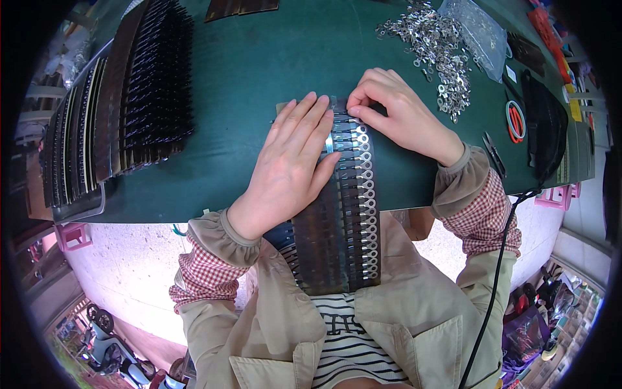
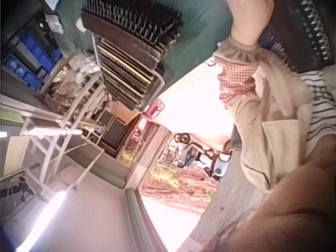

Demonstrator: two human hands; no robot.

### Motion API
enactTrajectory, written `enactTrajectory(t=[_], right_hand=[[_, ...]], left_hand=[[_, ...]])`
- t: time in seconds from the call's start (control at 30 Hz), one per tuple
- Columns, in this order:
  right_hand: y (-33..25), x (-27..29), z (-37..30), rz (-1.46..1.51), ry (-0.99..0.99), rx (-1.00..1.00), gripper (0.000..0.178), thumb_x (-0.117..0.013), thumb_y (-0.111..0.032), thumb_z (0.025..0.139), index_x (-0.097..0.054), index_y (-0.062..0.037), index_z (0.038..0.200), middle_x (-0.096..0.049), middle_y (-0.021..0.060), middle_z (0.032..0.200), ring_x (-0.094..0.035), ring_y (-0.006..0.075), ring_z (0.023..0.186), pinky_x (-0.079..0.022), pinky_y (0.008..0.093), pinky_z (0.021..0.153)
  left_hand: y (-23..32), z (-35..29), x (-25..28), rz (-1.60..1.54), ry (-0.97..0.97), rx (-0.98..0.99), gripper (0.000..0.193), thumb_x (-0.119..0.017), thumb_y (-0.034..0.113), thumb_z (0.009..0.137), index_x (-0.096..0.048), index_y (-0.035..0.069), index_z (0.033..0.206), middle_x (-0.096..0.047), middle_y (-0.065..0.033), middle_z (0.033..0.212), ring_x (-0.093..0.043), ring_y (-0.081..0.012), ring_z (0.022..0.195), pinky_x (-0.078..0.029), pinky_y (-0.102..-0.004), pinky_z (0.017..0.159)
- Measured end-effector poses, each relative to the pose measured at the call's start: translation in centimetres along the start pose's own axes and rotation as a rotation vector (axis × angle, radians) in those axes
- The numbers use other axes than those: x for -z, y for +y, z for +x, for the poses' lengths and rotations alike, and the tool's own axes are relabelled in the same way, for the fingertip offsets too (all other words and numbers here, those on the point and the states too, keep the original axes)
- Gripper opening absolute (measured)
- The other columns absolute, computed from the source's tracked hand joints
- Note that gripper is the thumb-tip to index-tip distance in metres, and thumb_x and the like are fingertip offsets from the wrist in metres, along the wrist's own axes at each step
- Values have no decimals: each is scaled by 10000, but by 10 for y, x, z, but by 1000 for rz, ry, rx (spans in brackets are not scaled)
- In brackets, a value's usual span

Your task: The person assembles small metal components onto a carrier strip by hand at a workbench.

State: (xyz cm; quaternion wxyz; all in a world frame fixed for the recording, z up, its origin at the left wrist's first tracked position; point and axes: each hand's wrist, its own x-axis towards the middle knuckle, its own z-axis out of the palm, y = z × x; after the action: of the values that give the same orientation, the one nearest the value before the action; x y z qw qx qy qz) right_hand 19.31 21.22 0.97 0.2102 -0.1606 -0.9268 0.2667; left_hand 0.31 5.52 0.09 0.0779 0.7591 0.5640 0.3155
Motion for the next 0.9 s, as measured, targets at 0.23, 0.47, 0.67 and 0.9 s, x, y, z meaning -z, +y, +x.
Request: enactTrajectory(t=[0.23, 0.47, 0.67, 0.9], right_hand=[[5, -5, -18, 8, 113, 37, 100, -709, -39, 896, -697, -16, 993, -633, 77, 975, -614, 263, 917, -491, 377, 811], [-6, -3, -39, -131, 180, 136, 353, -689, 90, 766, -723, 15, 1109, -658, 114, 1078, -642, 292, 1004, -544, 381, 849], [-5, -3, -39, -142, 172, 146, 389, -687, 94, 747, -721, 22, 1129, -653, 114, 1109, -640, 297, 1018, -562, 373, 860], [-9, -4, -40, -188, 157, 152, 403, -684, 95, 728, -717, 30, 1124, -651, 120, 1111, -633, 300, 1037, -561, 376, 875]], left_hand=[[-2, 1, 1, -18, -8, -12, 547, -741, 130, 906, -577, -47, 1397, -544, -212, 1483, -481, -404, 1423, -347, -543, 1199], [3, 11, 2, 112, -60, -31, 549, -751, 270, 908, -607, 15, 1372, -552, -217, 1375, -505, -394, 1317, -373, -530, 1131], [7, 13, 3, 225, -114, -43, 545, -712, 271, 939, -600, 48, 1423, -529, -208, 1415, -492, -396, 1329, -388, -500, 1112], [10, 15, 3, 306, -133, -41, 527, -703, 262, 939, -610, 49, 1412, -534, -204, 1415, -504, -387, 1316, -402, -494, 1093]])
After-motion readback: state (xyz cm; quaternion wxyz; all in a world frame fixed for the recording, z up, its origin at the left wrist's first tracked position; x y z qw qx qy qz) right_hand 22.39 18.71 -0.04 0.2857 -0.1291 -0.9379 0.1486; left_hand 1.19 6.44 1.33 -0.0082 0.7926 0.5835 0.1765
